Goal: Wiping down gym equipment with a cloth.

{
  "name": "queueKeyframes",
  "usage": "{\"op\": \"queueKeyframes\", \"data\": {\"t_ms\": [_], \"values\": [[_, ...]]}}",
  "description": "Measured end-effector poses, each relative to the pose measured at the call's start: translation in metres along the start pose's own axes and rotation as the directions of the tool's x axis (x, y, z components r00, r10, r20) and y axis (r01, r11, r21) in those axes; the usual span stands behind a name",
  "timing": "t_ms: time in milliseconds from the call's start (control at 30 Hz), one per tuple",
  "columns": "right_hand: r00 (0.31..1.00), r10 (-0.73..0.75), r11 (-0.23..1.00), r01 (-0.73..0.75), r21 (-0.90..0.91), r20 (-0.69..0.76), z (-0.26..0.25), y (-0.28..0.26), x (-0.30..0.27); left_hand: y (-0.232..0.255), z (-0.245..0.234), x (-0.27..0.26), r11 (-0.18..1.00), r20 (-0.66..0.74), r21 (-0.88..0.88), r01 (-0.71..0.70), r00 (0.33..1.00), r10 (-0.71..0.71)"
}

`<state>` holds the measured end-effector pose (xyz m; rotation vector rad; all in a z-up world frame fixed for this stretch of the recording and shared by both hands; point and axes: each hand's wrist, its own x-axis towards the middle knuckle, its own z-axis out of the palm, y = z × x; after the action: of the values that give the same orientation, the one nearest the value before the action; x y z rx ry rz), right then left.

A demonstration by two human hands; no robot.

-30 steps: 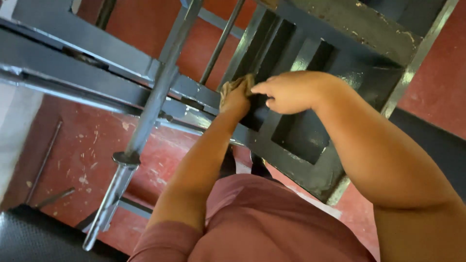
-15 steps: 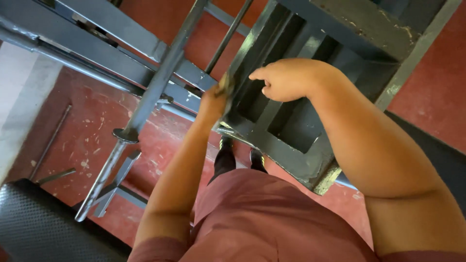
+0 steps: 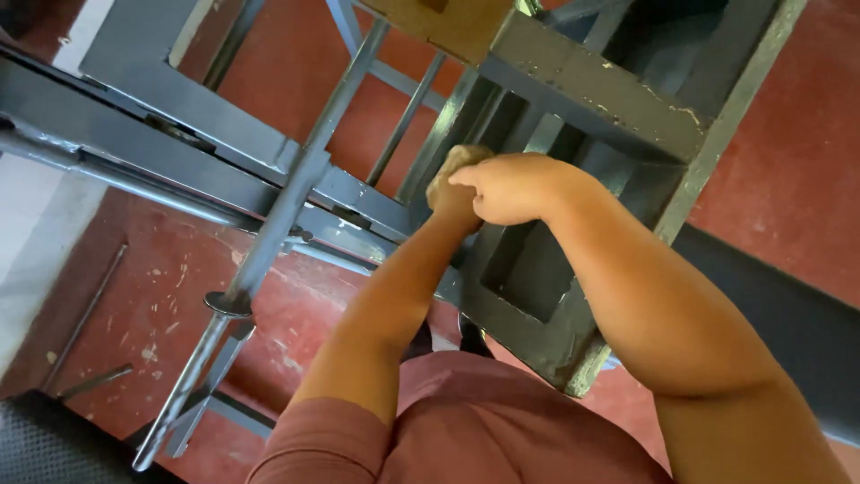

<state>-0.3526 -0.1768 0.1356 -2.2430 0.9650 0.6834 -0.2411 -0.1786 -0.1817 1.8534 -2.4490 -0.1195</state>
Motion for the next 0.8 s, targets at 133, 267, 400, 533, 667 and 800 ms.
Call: {"op": "queueKeyframes", "data": {"t_ms": [133,267,400,533,667,800], "values": [[0.999,-0.038,0.999,0.038,0.015,0.020,0.005,0.002,0.010,-0.004,-0.006,-0.017,0.999,0.235,-0.029,0.030,0.972,-0.023],[0.999,-0.034,0.998,0.032,0.056,0.031,0.004,-0.007,0.004,-0.017,-0.011,-0.046,0.995,0.456,-0.057,0.081,0.889,-0.046],[0.997,-0.065,0.997,0.062,0.051,0.044,0.006,-0.001,0.009,-0.011,-0.064,-0.074,0.989,0.586,-0.061,0.132,0.807,-0.071],[0.994,-0.087,0.995,0.083,0.058,0.070,0.003,-0.007,0.003,0.007,-0.137,-0.104,0.978,0.767,-0.076,0.195,0.638,-0.068],[0.986,-0.151,0.988,0.149,0.037,0.065,0.022,0.014,0.040,0.003,-0.085,-0.096,0.979,0.736,0.008,0.206,0.661,-0.145],[0.991,-0.116,0.993,0.113,0.043,0.069,0.017,0.010,0.029,-0.002,-0.054,-0.084,0.939,0.735,-0.067,0.339,0.653,-0.183]]}}
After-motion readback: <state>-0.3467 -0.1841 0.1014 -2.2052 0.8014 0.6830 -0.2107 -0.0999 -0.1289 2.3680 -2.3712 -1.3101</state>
